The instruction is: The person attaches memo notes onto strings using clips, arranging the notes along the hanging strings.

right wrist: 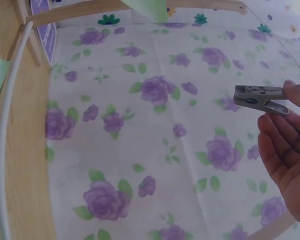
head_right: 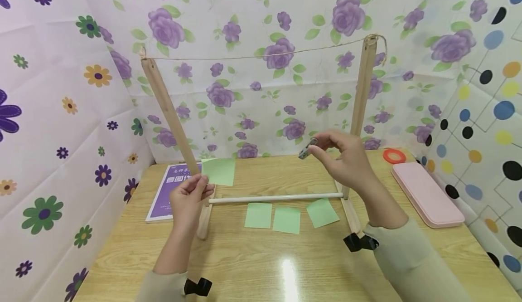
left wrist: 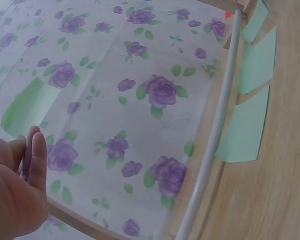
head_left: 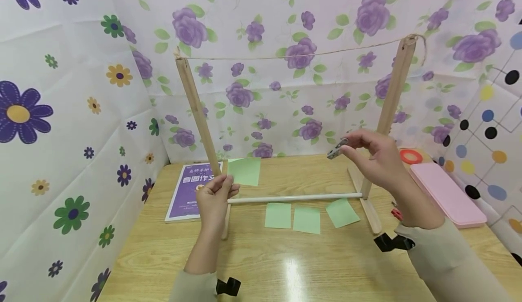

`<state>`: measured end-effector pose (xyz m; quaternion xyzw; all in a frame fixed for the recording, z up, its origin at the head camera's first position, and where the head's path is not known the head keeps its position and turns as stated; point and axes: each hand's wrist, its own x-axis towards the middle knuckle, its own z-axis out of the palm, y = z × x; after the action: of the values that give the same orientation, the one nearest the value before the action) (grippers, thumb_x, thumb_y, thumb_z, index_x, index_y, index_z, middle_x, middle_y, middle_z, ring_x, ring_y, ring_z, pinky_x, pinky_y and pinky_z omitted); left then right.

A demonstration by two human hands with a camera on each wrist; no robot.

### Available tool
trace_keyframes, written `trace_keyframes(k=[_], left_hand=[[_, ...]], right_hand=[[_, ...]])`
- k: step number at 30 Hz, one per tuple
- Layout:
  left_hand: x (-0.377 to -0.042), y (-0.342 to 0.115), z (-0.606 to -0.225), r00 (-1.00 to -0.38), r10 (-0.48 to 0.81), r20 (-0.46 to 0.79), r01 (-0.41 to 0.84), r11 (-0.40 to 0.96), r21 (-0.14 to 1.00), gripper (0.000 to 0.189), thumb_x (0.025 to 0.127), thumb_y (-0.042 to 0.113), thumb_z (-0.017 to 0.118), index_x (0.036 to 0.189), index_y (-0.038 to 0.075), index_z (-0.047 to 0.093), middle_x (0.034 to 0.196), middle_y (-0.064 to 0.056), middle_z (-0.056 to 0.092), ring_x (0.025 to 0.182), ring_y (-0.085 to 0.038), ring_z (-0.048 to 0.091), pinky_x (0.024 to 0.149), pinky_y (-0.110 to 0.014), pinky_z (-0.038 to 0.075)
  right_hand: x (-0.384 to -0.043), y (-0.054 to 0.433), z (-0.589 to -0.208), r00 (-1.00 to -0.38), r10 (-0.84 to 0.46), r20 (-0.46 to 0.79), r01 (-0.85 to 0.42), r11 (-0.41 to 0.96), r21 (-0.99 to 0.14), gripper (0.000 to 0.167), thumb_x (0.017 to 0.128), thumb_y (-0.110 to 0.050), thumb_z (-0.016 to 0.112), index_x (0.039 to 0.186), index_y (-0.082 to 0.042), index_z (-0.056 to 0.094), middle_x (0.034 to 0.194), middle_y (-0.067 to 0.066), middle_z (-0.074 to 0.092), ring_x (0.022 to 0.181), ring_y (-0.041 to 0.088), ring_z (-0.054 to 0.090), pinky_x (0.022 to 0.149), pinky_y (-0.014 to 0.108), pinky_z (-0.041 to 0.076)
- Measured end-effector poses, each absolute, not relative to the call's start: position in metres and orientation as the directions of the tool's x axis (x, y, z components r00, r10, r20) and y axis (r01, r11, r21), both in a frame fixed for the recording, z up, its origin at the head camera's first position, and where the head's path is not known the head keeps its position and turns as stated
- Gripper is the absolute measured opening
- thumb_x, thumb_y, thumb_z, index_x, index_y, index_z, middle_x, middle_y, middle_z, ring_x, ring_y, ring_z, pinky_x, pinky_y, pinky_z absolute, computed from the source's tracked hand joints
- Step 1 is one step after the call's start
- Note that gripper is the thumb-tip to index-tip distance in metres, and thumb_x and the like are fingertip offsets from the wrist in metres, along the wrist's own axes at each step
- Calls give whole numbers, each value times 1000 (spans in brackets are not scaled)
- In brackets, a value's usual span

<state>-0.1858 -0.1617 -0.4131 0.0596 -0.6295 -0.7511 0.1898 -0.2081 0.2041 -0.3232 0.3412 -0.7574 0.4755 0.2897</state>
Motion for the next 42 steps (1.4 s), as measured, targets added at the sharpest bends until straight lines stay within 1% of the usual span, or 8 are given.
trace_keyframes(k=[3,6,15,20,28,35,38,42], left_hand=[[-187,-162,-407,-919,-366,149,210,-135,968,24,95,8,72,113,-7,68,91,-9,74,77,-17,75,80,-35,63],[-188,-163,-398,-914,-368,172,232,-125,965,23,95,7,72,113,-6,69,92,-8,75,77,-17,75,80,-34,63],[-194,-162,-370,-880,-384,278,353,-138,926,24,94,13,74,109,-5,70,88,-4,75,76,-15,75,79,-35,63],[-195,-163,-361,-877,-384,288,364,-141,921,27,93,17,75,108,-5,70,88,-5,75,76,-15,75,79,-34,64],[-195,-166,-345,-860,-379,342,409,-111,906,29,93,19,75,106,-6,70,88,-5,75,75,-14,74,78,-33,63],[-199,-166,-335,-868,-348,354,422,-141,896,31,92,20,76,108,-6,70,90,-7,75,77,-16,75,81,-34,63],[-202,-164,-328,-865,-341,369,433,-133,892,32,92,22,75,108,-5,70,90,-9,75,77,-16,75,81,-34,63],[-204,-162,-319,-853,-354,383,453,-138,881,30,93,22,75,107,-4,70,92,-10,74,78,-17,75,82,-33,63]], right_hand=[[-213,196,-311,-545,-254,799,-825,330,-459,30,77,21,75,100,3,76,83,8,72,77,4,62,69,12,50],[-217,189,-297,-498,-263,826,-845,361,-395,26,76,17,78,98,2,78,84,11,75,77,0,63,66,11,49],[-220,167,-256,-424,-302,854,-870,398,-292,14,82,7,80,95,2,80,88,12,77,82,-8,64,60,12,46],[-221,156,-243,-417,-323,849,-885,358,-299,11,84,8,78,93,4,80,87,13,77,80,-6,65,56,14,41],[-220,142,-221,-435,-345,832,-890,303,-340,10,84,6,78,94,3,79,88,13,77,77,0,67,61,16,48],[-218,123,-198,-462,-328,824,-879,295,-376,8,85,3,79,93,2,79,85,11,77,73,0,68,48,20,36],[-220,115,-187,-442,-309,842,-889,272,-367,6,87,4,77,93,5,79,86,14,76,73,0,67,50,18,40],[-224,104,-175,-421,-284,862,-900,252,-356,6,89,3,75,92,7,78,86,16,76,73,-1,68,61,16,53]])
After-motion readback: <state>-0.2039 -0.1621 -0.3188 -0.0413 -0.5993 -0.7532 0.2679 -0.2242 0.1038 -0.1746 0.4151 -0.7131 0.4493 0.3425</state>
